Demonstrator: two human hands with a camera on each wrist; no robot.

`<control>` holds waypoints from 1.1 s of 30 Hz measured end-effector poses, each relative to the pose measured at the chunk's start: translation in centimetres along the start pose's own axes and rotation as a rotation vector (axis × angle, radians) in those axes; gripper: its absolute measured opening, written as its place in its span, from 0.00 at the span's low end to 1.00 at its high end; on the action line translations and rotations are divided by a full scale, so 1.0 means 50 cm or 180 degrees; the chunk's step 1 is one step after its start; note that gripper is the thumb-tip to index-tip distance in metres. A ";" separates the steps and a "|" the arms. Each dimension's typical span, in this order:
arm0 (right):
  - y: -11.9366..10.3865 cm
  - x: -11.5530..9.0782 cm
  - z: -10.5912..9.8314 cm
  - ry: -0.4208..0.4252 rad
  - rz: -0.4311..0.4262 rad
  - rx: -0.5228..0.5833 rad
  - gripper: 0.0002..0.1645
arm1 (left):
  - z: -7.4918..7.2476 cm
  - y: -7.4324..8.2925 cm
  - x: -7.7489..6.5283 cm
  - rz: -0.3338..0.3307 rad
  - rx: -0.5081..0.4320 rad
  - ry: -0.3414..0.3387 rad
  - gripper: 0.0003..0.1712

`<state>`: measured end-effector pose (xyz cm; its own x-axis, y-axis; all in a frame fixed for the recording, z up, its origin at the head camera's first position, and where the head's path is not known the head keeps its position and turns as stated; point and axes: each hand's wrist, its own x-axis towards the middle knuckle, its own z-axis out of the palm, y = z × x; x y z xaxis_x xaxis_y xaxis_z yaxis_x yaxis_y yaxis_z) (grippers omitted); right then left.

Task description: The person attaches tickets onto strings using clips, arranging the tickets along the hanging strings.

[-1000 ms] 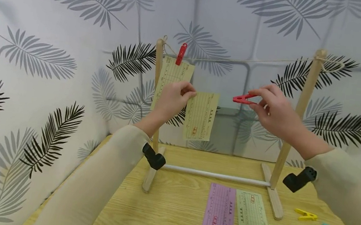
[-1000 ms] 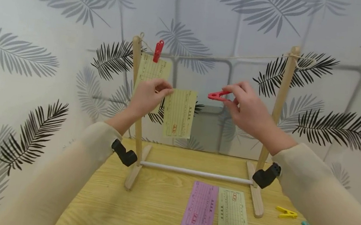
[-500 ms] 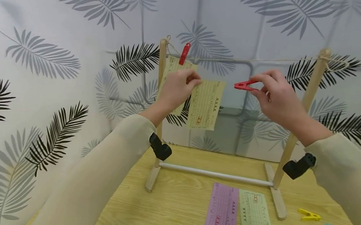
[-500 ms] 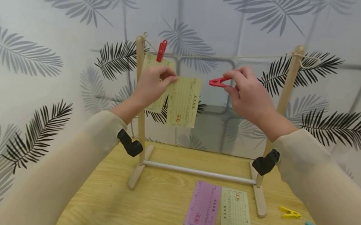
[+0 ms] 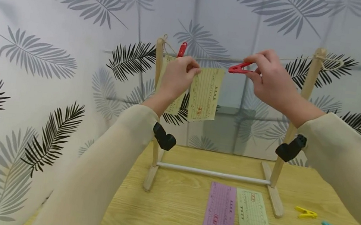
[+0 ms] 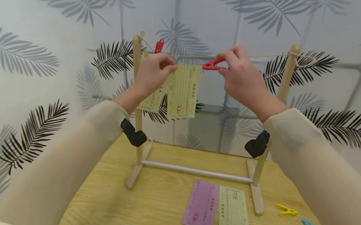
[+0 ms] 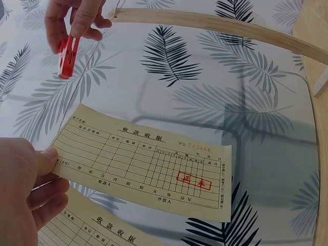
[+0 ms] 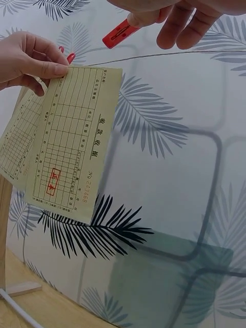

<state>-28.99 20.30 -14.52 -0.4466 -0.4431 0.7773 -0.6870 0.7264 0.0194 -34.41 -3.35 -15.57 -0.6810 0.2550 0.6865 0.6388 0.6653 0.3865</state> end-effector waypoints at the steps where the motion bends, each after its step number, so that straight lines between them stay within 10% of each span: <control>1: -0.001 0.007 -0.001 -0.0034 0.0022 -0.0006 0.14 | 0.000 0.000 0.002 -0.0009 0.0010 0.0003 0.08; 33: -0.017 0.162 0.000 -0.1224 0.0560 -0.0568 0.11 | 0.004 -0.004 0.022 -0.0097 0.0153 0.0005 0.09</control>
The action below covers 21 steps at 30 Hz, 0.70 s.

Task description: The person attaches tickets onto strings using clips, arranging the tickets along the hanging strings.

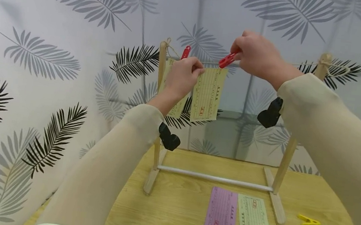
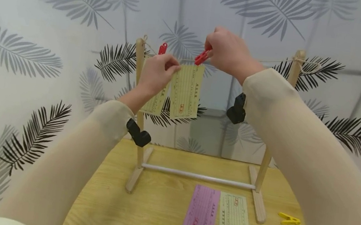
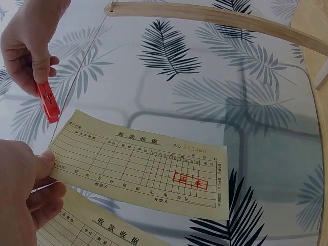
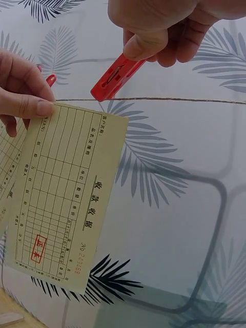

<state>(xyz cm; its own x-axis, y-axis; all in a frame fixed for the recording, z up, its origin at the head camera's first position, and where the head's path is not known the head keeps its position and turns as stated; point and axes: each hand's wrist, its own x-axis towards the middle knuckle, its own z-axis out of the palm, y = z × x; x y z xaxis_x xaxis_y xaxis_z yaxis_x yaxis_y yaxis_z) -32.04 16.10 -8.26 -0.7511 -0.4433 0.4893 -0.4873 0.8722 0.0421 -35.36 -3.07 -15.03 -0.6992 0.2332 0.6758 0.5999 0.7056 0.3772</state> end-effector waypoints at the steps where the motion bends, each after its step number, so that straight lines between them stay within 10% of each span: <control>1: 0.001 0.002 0.000 -0.0013 0.0006 -0.0001 0.11 | 0.001 -0.001 0.000 0.0008 0.0004 0.0008 0.09; 21: -0.009 0.058 0.007 -0.0300 0.0002 0.0169 0.10 | -0.002 -0.010 0.010 -0.0078 0.0074 -0.0054 0.09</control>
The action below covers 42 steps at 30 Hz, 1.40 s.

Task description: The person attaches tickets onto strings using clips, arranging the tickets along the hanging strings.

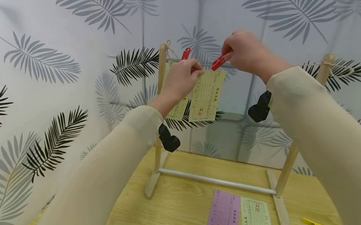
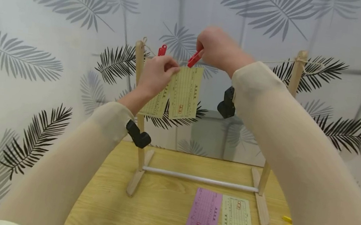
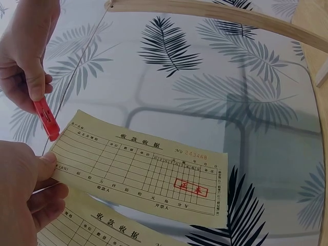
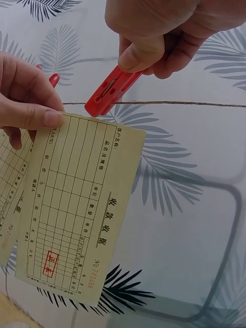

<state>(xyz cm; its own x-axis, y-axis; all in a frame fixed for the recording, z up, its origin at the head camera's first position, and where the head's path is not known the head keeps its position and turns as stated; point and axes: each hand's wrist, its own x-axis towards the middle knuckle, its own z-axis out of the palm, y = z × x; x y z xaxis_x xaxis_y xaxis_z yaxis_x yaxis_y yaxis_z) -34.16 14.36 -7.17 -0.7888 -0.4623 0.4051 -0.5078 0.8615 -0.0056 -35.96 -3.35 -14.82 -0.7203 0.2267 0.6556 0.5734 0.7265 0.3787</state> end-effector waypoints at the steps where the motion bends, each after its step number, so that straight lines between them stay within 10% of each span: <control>1: -0.002 0.002 0.001 -0.0037 -0.0013 -0.0010 0.10 | -0.001 -0.001 0.000 -0.0010 0.0012 -0.0014 0.09; 30: -0.035 0.030 0.005 -0.0689 -0.0248 -0.0253 0.20 | -0.001 0.002 -0.004 -0.0061 0.0001 -0.0115 0.09; 42: -0.029 0.022 0.022 -0.0409 -0.0308 0.0003 0.19 | 0.003 -0.010 -0.006 -0.0023 -0.0062 -0.0044 0.10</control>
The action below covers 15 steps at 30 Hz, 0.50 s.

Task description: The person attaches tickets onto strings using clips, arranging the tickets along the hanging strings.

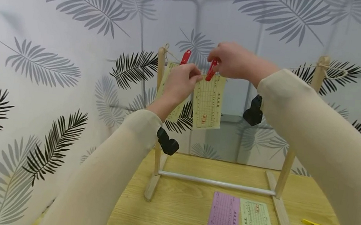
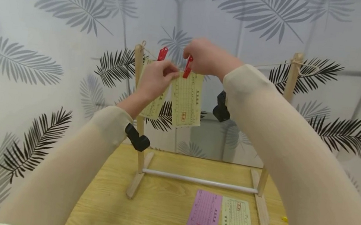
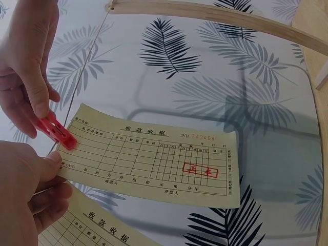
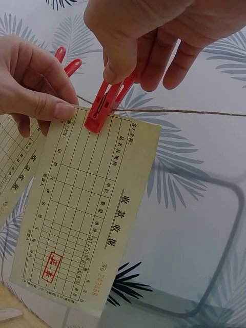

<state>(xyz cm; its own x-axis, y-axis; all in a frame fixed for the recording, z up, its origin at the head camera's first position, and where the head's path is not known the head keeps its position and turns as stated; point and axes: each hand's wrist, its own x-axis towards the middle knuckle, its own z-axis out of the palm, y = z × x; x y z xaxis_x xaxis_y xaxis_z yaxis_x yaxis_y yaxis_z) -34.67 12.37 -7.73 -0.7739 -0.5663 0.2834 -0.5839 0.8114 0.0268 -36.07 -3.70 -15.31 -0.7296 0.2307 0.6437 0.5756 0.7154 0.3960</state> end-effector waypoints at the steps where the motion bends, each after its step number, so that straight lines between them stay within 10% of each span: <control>1: 0.002 -0.002 0.001 0.0027 -0.0019 0.0005 0.19 | 0.000 0.000 -0.001 -0.0003 0.0006 -0.0004 0.10; 15: 0.025 -0.041 0.000 0.0430 -0.0158 0.0235 0.18 | -0.007 -0.013 -0.011 -0.0033 -0.0010 0.0045 0.09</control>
<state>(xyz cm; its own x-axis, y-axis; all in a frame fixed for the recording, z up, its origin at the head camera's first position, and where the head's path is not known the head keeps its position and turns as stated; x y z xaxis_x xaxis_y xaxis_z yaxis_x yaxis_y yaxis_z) -33.81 14.54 -8.28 -0.7065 -0.5768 0.4101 -0.6410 0.7672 -0.0252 -35.91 -4.52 -15.68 -0.7303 0.2138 0.6488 0.5691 0.7158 0.4047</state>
